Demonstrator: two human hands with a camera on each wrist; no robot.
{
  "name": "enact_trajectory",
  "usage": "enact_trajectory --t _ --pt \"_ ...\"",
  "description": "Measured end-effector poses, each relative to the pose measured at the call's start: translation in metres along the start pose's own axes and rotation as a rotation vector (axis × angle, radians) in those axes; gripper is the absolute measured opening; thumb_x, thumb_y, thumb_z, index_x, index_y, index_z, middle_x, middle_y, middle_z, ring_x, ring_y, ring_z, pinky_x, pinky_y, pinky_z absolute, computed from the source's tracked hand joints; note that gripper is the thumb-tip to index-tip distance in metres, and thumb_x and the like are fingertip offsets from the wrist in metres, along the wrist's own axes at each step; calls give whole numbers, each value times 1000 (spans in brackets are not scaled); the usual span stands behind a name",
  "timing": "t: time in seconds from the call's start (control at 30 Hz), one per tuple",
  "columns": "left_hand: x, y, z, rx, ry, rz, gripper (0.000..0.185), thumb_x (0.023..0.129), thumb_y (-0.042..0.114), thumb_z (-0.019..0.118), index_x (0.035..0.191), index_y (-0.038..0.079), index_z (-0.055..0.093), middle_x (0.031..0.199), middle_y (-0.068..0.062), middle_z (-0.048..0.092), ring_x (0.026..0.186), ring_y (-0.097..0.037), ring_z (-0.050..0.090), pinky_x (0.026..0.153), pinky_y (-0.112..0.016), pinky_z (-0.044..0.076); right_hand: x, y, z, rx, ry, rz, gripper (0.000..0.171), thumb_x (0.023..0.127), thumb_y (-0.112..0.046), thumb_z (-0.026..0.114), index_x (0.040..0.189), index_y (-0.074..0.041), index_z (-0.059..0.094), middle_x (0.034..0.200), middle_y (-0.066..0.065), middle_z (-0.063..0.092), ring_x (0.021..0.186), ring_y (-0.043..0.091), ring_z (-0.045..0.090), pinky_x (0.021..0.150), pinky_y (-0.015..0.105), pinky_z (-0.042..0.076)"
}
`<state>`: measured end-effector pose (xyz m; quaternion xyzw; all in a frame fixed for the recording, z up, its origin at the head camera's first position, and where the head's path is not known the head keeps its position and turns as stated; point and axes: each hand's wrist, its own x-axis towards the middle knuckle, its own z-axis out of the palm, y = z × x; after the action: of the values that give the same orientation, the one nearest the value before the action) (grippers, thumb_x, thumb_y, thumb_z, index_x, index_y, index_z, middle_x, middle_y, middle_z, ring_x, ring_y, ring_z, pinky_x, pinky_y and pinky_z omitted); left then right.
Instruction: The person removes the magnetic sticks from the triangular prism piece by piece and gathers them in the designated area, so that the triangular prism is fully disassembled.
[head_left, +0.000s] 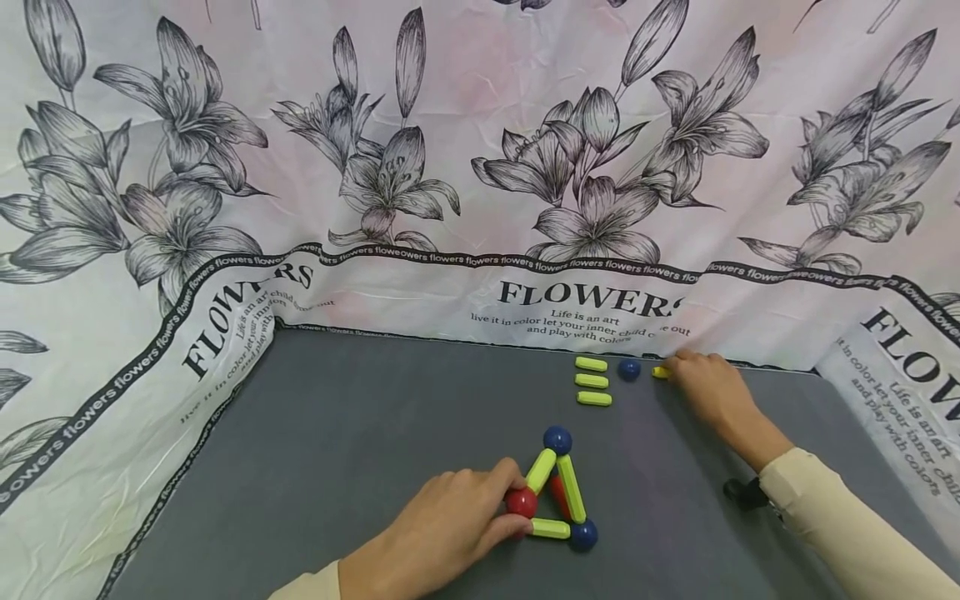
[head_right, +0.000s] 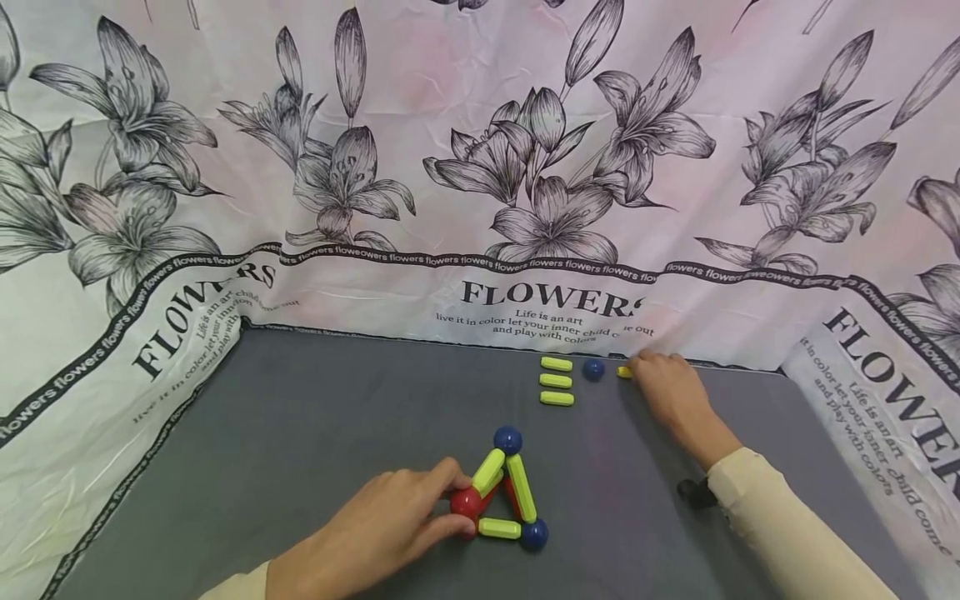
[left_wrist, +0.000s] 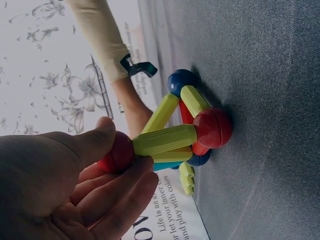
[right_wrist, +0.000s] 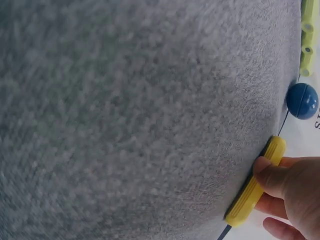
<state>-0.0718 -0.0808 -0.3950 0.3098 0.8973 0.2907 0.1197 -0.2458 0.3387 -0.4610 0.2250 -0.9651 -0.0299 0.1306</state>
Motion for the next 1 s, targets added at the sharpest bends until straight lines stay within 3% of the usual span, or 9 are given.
enact_trajectory --t 0.23,0.53,0.8,1.0 --pt "0 1 -1 13 11 1 30 100 41 74 119 23 61 88 17 63 68 2 56 64 -18 49 1 4 -2 9 17 -15 15 90 4 75 103 -2 75 92 11 69 78 34 66 74 60 53" --pt "1 3 0 6 -3 -5 29 100 40 74 119 22 61 88 17 63 68 2 56 64 -17 49 -7 -8 -13 28 32 -8 32 91 -3 80 122 0 73 113 19 73 106 39 68 92 63 50" --pt "1 4 1 -2 0 -12 30 99 40 74 120 22 61 88 17 63 68 2 56 64 -18 49 -17 -61 -50 123 204 -139 36 86 -6 86 120 -4 75 113 14 74 105 35 71 88 60 53" --pt "1 4 1 5 7 -17 31 98 38 77 119 22 61 88 16 64 67 2 56 64 -18 50 -27 -107 -72 306 145 -124 29 92 -12 82 121 -11 76 106 1 76 88 18 72 74 43 59"
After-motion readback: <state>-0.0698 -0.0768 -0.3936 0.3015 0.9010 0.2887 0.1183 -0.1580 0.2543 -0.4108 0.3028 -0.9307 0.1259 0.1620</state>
